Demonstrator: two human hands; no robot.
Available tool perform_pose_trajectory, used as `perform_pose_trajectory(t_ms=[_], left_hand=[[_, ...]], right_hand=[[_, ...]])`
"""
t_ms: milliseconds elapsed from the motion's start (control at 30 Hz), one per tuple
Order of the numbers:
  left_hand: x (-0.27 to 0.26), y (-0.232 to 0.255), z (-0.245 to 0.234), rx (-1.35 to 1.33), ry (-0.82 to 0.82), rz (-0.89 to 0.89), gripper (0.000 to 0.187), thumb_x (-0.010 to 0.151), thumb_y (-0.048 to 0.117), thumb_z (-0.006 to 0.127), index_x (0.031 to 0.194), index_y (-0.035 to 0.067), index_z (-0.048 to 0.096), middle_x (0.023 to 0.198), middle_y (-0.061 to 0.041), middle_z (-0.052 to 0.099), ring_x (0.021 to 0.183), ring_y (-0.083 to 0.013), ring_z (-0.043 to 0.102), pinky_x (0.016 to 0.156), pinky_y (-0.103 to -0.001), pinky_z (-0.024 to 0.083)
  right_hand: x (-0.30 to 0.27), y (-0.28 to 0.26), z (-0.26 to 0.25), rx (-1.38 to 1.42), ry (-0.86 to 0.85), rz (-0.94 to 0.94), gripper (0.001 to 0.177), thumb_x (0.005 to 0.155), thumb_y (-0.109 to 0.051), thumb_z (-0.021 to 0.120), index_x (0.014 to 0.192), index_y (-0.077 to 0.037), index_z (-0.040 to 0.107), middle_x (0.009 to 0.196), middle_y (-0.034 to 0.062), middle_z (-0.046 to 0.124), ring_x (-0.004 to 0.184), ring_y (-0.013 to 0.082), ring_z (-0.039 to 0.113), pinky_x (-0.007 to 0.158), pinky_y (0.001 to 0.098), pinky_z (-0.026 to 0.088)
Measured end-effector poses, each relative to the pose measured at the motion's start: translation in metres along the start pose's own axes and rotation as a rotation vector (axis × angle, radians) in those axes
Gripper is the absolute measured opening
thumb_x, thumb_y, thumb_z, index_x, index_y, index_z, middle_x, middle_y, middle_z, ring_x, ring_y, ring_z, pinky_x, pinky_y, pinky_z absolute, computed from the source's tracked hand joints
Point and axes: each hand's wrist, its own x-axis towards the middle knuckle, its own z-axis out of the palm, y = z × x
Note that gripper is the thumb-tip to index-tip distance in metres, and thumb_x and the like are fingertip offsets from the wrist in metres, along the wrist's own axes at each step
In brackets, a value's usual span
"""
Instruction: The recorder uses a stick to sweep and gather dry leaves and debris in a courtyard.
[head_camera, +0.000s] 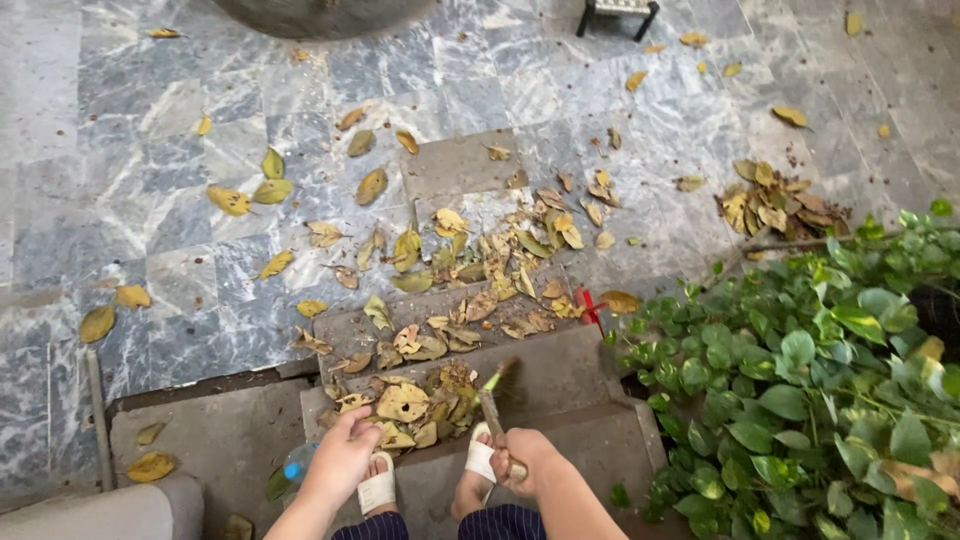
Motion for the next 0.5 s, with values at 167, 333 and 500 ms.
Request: perform_pose_trajectory(t_ms=[167, 333, 500], left_hand=[[-0.024, 0.028, -0.017, -0.039, 0.020, -0.057, 0.051, 0.093, 0.025, 0.062, 0.141, 0.009, 0.057, 0.124, -0.010, 0.073, 0.117, -0.0207, 0.068, 0.102, -0.033, 0.049], [-0.023, 0.027, -0.035, -0.082, 0.085, -0.059, 0.048, 0.094, 0.025, 0.062, 0.139, 0.009, 0.059, 0.123, -0.010, 0.074, 0.116, -0.0204, 0.069, 0.102, -0.033, 0.049], [-0.012, 0.004, -0.063, -0.137, 0.097, -0.066, 0.046, 0.094, 0.023, 0.063, 0.137, 0.007, 0.061, 0.124, -0.010, 0.074, 0.115, -0.0204, 0.069, 0.101, -0.033, 0.049]], right_hand=[[-0.023, -0.011, -0.014, -0.143, 0.006, -0.076, 0.024, 0.111, -0.016, 0.044, 0.098, 0.001, 0.055, 0.065, 0.0037, 0.052, 0.040, 0.0059, 0.038, 0.032, 0.0198, 0.032], [-0.073, -0.008, 0.000, -0.340, -0.234, -0.131, 0.030, 0.109, -0.034, 0.049, 0.094, -0.007, 0.049, 0.061, -0.0041, 0.040, 0.037, 0.0051, 0.033, 0.028, 0.0210, 0.027], [-0.079, 0.002, 0.021, -0.404, 0.012, -0.207, 0.024, 0.109, -0.026, 0.046, 0.111, -0.002, 0.049, 0.074, 0.0075, 0.053, 0.049, 0.0138, 0.045, 0.039, 0.0267, 0.038]])
